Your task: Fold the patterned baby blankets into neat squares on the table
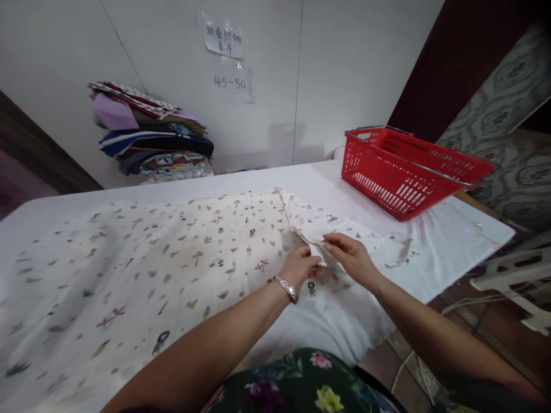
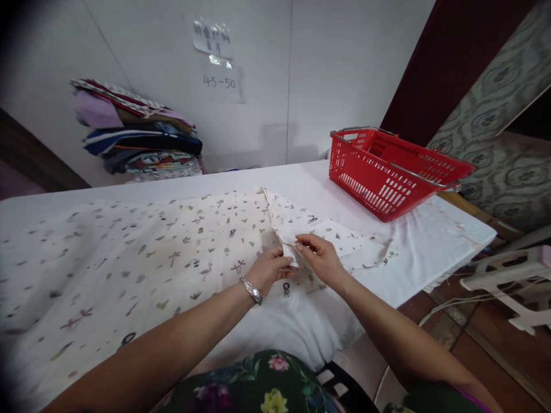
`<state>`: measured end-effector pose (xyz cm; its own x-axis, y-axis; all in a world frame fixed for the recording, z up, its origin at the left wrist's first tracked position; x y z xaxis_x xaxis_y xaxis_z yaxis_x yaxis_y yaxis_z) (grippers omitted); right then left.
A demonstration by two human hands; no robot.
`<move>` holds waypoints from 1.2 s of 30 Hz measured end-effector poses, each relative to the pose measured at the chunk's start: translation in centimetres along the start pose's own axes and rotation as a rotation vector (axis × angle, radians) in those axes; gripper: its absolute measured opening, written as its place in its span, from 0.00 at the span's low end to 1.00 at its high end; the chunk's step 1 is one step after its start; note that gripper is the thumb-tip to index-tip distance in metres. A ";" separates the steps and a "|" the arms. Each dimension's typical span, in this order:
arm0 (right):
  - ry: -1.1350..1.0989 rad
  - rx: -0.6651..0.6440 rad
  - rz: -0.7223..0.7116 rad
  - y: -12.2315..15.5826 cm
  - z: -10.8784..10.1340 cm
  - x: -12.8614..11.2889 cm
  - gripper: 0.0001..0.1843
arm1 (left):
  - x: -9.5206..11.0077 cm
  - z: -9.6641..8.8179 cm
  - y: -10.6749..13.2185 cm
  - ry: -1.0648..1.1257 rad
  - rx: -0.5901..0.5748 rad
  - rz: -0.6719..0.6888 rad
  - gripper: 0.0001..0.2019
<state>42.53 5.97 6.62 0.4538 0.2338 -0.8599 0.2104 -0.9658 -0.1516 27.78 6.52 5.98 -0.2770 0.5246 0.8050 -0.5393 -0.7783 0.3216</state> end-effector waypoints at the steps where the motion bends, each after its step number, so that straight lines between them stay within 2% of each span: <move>1: 0.033 0.004 -0.025 -0.1 0.2 -0.1 0.13 | 0.0 0.0 0.0 -0.008 0.001 0.008 0.08; 5: 0.095 -0.042 -0.118 0.3 1.0 -0.4 0.16 | 0.1 0.1 0.0 0.002 -0.015 0.029 0.08; 9: 0.089 -0.103 -0.190 1.6 1.5 -0.2 0.26 | 0.3 0.0 0.0 0.002 -0.047 0.037 0.11; 12: 0.030 -0.093 -0.212 2.4 1.6 0.3 0.31 | 0.2 0.0 0.1 0.008 -0.058 0.049 0.10; 15: -0.023 -0.052 -0.211 2.9 1.7 0.6 0.31 | 0.3 0.1 0.1 -0.007 -0.049 0.062 0.11; 23: 0.122 -0.069 -0.257 3.6 2.6 -0.6 0.34 | 0.0 0.2 0.1 -0.035 0.009 0.072 0.15; 33: 0.186 -0.046 -0.308 3.7 3.0 0.0 0.35 | 0.8 0.3 0.7 0.064 -0.089 0.039 0.12; 36: 0.206 -0.039 -0.312 3.7 3.1 0.3 0.36 | 0.6 0.1 0.6 0.065 -0.084 0.031 0.12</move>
<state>40.74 2.09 4.29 0.5264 0.5373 -0.6590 0.3972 -0.8407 -0.3682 27.39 6.30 6.70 -0.3439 0.5244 0.7789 -0.5939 -0.7640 0.2522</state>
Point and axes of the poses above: each hand's wrist, its own y-axis away from the middle knuckle, its own z-axis out of the palm, x = y × z, the point moved 1 cm from there along -y, towards the middle knuckle, and after that the axes turned 12 degrees about -x, right-handed, at the moved point
